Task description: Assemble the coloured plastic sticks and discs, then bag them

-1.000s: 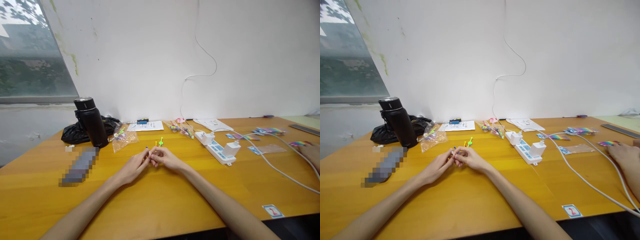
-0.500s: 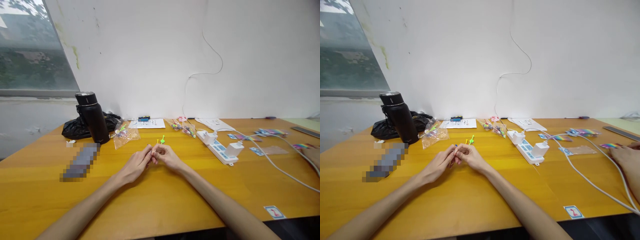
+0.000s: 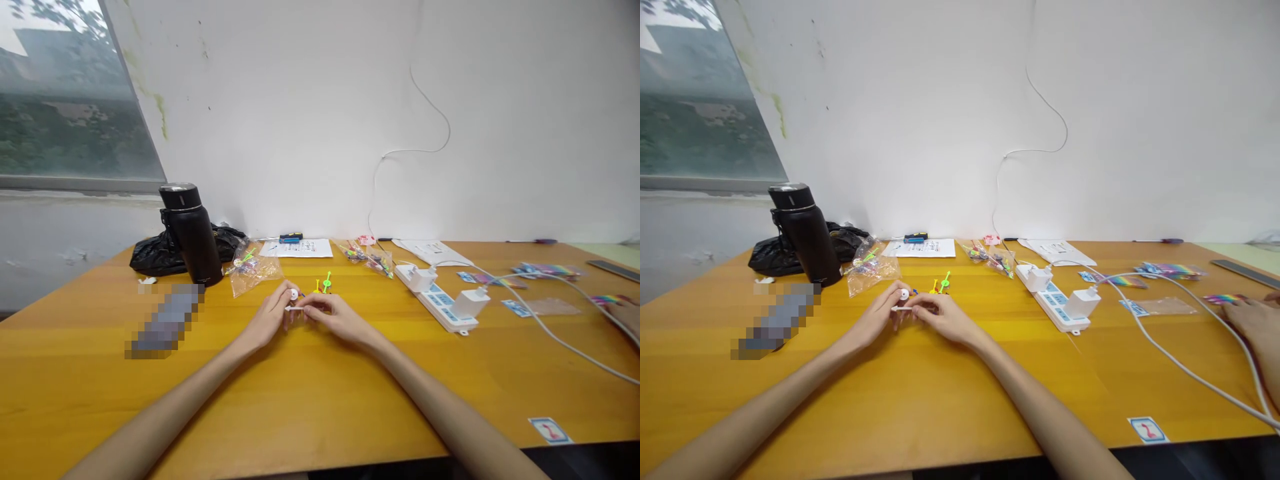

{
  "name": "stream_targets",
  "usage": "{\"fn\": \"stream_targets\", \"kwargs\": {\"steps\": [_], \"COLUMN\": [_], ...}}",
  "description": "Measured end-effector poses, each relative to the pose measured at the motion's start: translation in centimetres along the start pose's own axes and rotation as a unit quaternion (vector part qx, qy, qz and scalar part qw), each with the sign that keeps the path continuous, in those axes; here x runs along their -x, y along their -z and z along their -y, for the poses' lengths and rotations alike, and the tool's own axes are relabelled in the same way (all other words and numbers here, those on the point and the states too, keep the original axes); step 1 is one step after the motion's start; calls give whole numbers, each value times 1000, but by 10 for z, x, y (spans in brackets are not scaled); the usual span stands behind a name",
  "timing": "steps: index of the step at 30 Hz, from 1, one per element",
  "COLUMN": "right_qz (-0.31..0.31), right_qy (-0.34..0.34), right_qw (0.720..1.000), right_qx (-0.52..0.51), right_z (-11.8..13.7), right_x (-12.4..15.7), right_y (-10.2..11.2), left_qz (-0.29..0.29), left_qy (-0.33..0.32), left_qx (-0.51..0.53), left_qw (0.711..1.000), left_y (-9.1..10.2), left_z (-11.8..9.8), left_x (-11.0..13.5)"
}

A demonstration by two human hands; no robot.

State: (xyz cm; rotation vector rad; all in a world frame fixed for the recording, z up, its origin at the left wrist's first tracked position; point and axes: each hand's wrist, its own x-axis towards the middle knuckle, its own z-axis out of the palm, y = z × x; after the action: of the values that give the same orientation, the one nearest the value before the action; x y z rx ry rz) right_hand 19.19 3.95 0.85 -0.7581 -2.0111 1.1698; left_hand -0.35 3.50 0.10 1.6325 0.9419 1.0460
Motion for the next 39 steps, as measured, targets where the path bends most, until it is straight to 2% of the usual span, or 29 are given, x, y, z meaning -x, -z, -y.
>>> {"fn": "stream_targets", "kwargs": {"steps": [4, 8, 11, 18, 20, 24, 30, 33, 36, 39], "right_qz": [-90, -157, -162, -94, -105, -167, -173, -239, -340, -375], "right_qy": [-5, -18, -15, 7, -4, -26, -24, -12, -23, -40], "right_qw": [996, 987, 986, 995, 994, 985, 984, 968, 933, 917], "right_qx": [-8, 20, 40, 12, 7, 16, 30, 70, 113, 131], "right_z": [-12, -28, -31, -21, -22, -29, -39, -49, -64, -79], "right_x": [-3, -6, -6, -5, -5, -7, -8, -10, -14, -24], "right_y": [11, 22, 24, 11, 12, 21, 28, 38, 57, 73], "left_qz": [7, 13, 13, 48, 32, -22, -21, -24, -38, -42], "left_qy": [83, 95, 95, 50, 44, 38, 30, 39, 44, 25], "left_qx": [152, 171, 157, 110, 105, 91, 69, 45, 12, -42], "left_qw": [985, 981, 983, 992, 993, 995, 997, 998, 998, 998], "left_y": [4, 5, 2, 3, 5, 10, 12, 9, 5, 2], "left_z": [19, 28, 27, 18, 17, 19, 29, 35, 38, 36], "left_x": [-10, -13, -11, -10, -11, -14, -16, -16, -16, -15]}}
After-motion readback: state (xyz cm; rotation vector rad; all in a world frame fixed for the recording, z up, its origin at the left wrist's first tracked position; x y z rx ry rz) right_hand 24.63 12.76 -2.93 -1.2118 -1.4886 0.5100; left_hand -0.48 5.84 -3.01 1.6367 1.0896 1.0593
